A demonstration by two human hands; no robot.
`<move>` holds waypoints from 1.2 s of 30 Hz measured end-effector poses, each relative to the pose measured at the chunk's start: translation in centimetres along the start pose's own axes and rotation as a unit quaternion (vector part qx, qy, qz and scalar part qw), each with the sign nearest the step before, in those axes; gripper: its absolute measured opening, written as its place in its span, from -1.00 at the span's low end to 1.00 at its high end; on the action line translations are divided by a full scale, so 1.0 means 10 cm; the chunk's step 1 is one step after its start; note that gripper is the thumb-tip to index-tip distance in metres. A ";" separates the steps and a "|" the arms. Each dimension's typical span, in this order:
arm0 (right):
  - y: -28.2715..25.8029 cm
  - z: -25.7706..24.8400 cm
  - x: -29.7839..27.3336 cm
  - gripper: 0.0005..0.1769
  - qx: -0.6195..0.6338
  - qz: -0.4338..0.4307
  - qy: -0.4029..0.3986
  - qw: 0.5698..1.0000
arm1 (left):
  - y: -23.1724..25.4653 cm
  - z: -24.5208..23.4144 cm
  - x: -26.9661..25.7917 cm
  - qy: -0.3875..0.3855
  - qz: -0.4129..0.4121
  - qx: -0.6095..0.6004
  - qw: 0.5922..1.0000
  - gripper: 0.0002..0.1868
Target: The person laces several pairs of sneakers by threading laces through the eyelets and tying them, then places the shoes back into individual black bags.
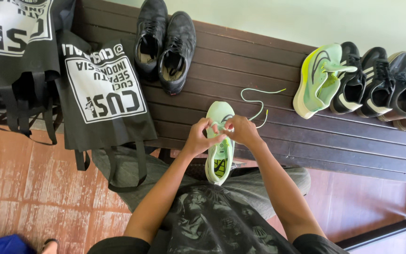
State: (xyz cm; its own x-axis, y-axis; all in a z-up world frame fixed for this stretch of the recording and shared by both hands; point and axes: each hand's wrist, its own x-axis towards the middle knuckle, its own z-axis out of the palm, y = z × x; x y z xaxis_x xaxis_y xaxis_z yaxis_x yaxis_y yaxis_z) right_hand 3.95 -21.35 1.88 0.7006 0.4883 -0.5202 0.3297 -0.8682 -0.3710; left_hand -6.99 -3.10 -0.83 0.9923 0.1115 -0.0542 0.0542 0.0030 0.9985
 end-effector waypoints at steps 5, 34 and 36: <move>0.17 0.09 0.24 -0.87 0.044 -0.071 0.160 0.984 | -0.06 0.07 0.09 -0.023 -0.013 0.131 0.991 -0.34; 0.16 -0.01 0.09 -0.90 0.191 -0.109 0.269 0.938 | 0.30 0.03 0.74 0.206 0.077 0.027 0.975 -0.86; 0.14 -0.09 0.18 -0.95 0.164 -0.129 0.331 0.920 | 0.31 0.00 0.66 0.131 0.068 0.046 0.988 -0.43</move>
State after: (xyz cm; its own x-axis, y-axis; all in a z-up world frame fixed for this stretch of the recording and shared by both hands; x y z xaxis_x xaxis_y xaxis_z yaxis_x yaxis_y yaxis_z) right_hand 6.24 -21.72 1.07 0.8938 0.4190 0.1597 0.4059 -0.6046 -0.6853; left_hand -0.24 -2.31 1.91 0.9284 0.3588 0.0961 -0.0563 -0.1196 0.9912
